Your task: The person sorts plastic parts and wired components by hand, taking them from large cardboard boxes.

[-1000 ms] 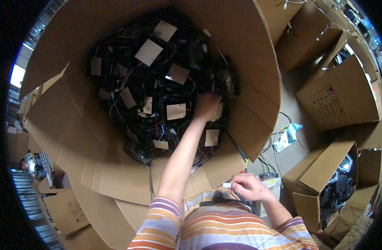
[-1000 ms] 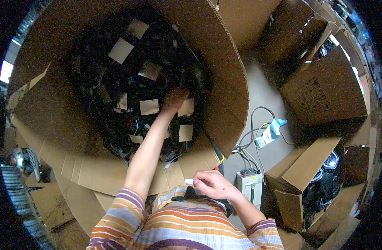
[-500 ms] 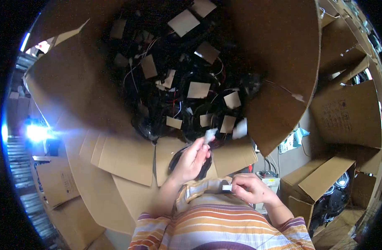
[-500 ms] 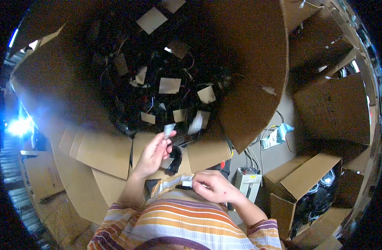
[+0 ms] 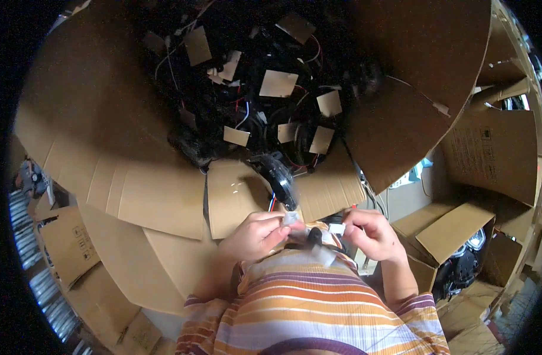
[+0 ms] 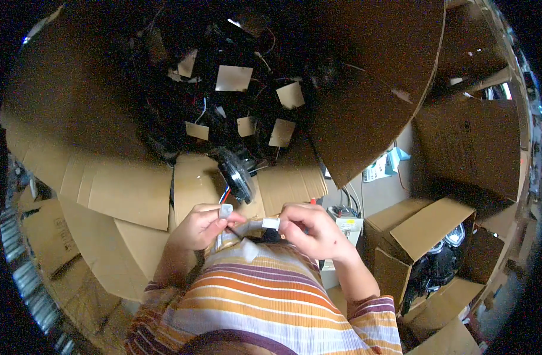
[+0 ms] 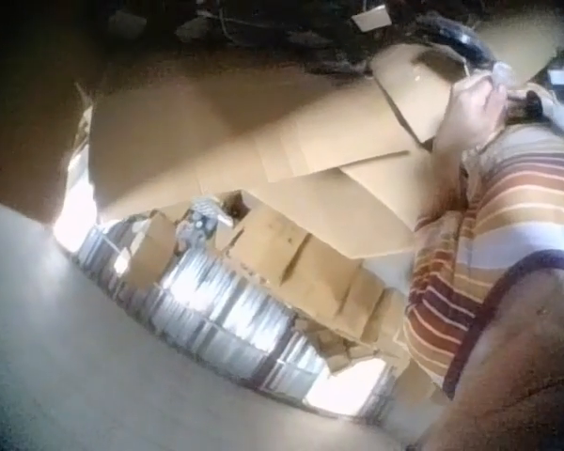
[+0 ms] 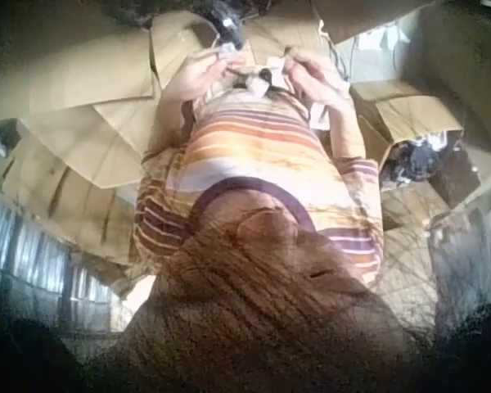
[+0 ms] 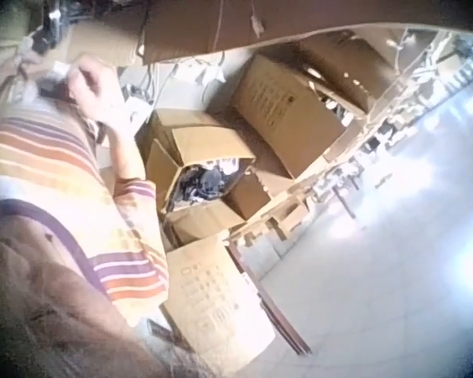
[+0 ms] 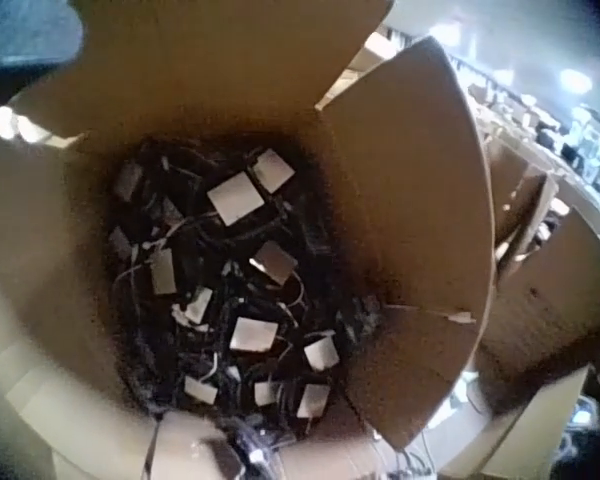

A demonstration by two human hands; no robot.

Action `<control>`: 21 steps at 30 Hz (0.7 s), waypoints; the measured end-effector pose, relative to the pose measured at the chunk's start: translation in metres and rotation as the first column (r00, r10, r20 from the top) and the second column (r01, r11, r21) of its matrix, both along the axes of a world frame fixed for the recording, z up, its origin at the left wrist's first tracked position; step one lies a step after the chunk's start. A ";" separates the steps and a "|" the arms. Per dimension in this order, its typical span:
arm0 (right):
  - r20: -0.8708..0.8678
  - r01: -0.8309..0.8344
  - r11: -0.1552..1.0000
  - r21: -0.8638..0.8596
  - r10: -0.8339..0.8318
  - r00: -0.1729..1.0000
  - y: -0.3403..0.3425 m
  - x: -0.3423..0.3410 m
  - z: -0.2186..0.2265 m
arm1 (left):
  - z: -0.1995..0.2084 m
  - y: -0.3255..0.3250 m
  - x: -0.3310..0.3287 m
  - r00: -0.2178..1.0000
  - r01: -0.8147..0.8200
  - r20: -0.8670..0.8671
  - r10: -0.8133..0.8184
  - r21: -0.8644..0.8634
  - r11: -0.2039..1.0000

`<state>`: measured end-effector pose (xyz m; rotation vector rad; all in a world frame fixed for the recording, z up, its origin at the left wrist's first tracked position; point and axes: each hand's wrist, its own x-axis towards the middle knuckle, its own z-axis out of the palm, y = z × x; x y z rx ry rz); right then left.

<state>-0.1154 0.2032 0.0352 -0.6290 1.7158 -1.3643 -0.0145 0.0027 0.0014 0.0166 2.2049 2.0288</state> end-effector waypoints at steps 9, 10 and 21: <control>-0.064 -0.247 0.959 -0.141 0.240 0.969 -0.014 -0.003 0.001 | -0.011 -0.007 -0.007 0.857 0.514 -0.122 -0.500 0.269 0.815; -0.058 -0.242 0.961 -0.136 0.236 0.970 -0.013 -0.002 0.001 | -0.012 -0.005 -0.008 0.846 0.533 -0.158 -0.509 0.259 0.806; -0.246 -0.314 0.948 -0.055 0.292 0.924 -0.007 0.001 0.002 | -0.012 -0.002 -0.020 0.760 0.650 -0.216 -0.613 0.263 0.713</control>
